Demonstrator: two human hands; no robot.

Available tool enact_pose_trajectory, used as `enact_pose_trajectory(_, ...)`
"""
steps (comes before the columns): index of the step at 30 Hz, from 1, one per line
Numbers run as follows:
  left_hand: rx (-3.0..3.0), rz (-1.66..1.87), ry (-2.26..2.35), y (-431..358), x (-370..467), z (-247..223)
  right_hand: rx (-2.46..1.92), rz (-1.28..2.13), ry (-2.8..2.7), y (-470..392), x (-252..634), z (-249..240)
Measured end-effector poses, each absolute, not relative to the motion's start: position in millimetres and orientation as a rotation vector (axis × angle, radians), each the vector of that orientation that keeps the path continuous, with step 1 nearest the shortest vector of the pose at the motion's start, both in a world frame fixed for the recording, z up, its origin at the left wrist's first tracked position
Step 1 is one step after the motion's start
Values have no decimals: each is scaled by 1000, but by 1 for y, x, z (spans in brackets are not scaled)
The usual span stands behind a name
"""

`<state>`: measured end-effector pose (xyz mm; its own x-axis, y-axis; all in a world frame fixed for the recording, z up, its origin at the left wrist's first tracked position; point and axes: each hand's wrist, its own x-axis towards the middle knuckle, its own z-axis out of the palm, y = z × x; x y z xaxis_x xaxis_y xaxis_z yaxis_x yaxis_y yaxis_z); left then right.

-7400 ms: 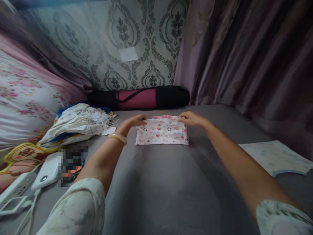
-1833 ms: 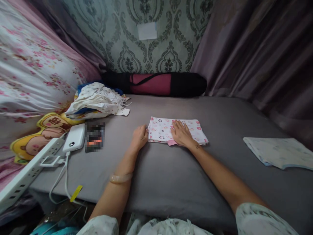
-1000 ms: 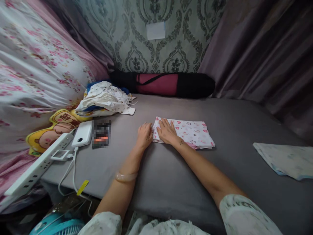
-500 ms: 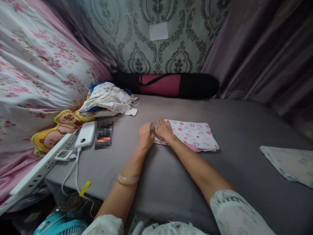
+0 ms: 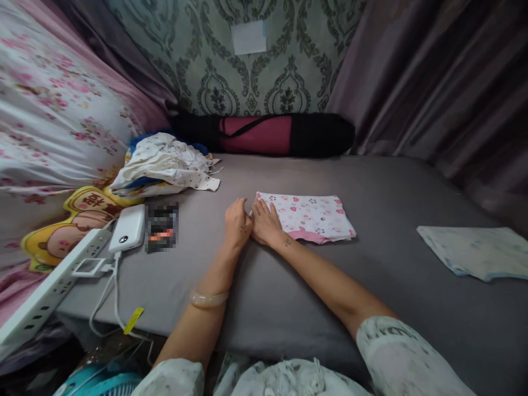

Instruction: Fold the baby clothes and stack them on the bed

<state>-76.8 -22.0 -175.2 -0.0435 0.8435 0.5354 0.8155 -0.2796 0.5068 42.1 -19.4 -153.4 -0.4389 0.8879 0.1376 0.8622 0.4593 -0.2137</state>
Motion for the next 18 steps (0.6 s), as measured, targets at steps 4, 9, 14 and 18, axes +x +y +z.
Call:
enact_pose_trajectory(4, 2185, 1231, 1834, -22, -76, -176, -1503, 141, -2483, -24, 41, -159)
enact_pose_trajectory(9, 2242, 1228, 1778, -24, -73, -174, -1521, 300, -2409, -23, 50, -150)
enact_pose_trajectory(14, 2367, 1178, 1635, -27, -68, -173, -1632, 203, -2305, -29, 98, -143)
enact_pose_trajectory(18, 2487, 1067, 1480, -31, -60, -173, -1752, 161, -2306, -34, 131, -152)
